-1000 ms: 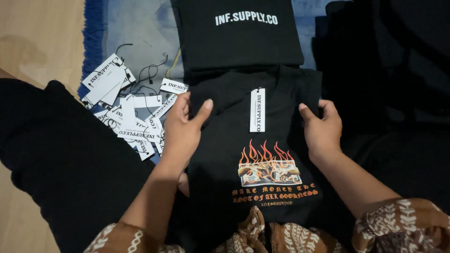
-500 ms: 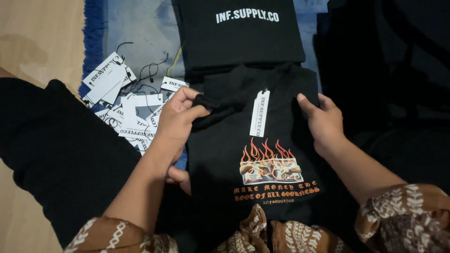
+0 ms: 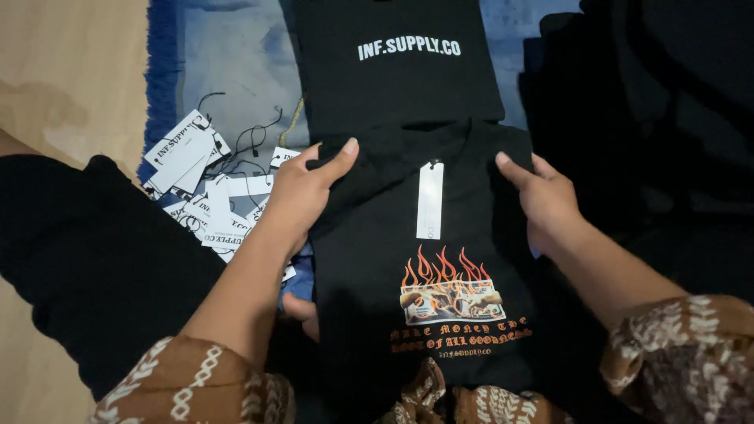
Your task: Manually attaching brand tags to folded shirts by threading strings through labels and then stacking the finished items.
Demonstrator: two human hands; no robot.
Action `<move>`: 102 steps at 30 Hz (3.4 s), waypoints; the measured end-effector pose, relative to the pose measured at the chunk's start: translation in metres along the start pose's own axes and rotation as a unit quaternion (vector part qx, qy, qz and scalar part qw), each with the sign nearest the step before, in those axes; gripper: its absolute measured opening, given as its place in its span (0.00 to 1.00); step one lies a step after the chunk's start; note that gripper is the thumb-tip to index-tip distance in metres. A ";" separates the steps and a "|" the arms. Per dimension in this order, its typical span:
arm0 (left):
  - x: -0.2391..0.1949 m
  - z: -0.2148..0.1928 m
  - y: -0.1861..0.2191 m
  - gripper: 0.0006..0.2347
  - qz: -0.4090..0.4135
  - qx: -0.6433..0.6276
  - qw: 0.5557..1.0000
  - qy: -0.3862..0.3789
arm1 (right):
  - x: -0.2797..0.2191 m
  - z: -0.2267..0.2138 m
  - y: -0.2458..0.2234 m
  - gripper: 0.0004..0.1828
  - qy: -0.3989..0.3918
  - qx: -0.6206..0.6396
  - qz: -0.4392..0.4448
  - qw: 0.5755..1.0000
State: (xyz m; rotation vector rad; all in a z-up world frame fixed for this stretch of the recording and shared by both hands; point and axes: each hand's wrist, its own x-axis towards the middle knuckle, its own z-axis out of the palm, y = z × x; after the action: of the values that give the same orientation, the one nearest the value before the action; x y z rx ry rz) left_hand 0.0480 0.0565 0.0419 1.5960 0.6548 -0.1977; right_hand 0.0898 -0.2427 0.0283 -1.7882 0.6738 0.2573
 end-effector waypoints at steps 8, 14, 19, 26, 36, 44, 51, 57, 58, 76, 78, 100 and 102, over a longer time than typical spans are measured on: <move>-0.016 -0.005 0.007 0.27 -0.005 -0.079 0.995 -0.060 | 0.006 -0.007 0.005 0.19 -0.001 0.022 -0.031 0.999; -0.025 -0.022 0.009 0.21 -0.017 -0.183 0.975 -0.122 | 0.016 -0.008 0.002 0.18 -0.020 0.072 -0.057 0.996; -0.015 -0.026 0.024 0.18 -0.008 -0.200 0.973 -0.118 | -0.008 -0.005 -0.021 0.25 -0.063 0.111 -0.022 0.992; -0.003 -0.023 0.030 0.20 -0.005 -0.135 0.989 -0.068 | -0.028 -0.008 -0.039 0.29 -0.096 0.108 -0.046 0.989; 0.031 -0.016 0.008 0.26 0.126 0.099 0.977 0.138 | -0.011 0.003 -0.036 0.28 -0.094 0.058 -0.114 0.987; -0.034 -0.011 -0.026 0.26 0.057 0.149 0.985 0.061 | -0.039 -0.002 -0.016 0.28 -0.079 -0.069 -0.035 0.994; -0.071 0.001 0.012 0.19 0.125 0.130 0.976 0.120 | -0.064 0.002 -0.033 0.28 -0.057 -0.058 -0.144 0.986; -0.061 0.002 0.040 0.19 0.213 0.171 0.948 0.164 | -0.042 0.007 -0.055 0.24 -0.022 -0.086 -0.243 0.966; -0.055 0.003 0.047 0.19 0.216 0.169 0.947 0.166 | -0.031 0.008 -0.061 0.24 -0.022 -0.085 -0.246 0.965; 0.114 0.001 0.121 0.22 0.213 0.195 0.937 0.195 | 0.083 0.038 -0.162 0.19 -0.034 -0.101 -0.297 0.949; 0.123 0.002 0.122 0.23 0.192 0.114 0.961 0.161 | 0.071 0.045 -0.170 0.27 -0.056 -0.079 -0.302 0.948; 0.138 0.009 0.087 0.22 0.202 0.189 0.959 0.062 | 0.112 0.066 -0.151 0.35 -0.108 -0.164 -0.218 0.956; 0.126 0.011 0.083 0.25 0.137 0.196 0.970 0.045 | 0.109 0.063 -0.142 0.30 -0.087 -0.241 -0.144 0.956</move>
State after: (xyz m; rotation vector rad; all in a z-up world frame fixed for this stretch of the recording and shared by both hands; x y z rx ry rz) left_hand 0.1968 0.0826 0.0493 2.0679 0.4733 -0.0496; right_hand 0.2684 -0.1924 0.0680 -2.2677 0.2249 0.4006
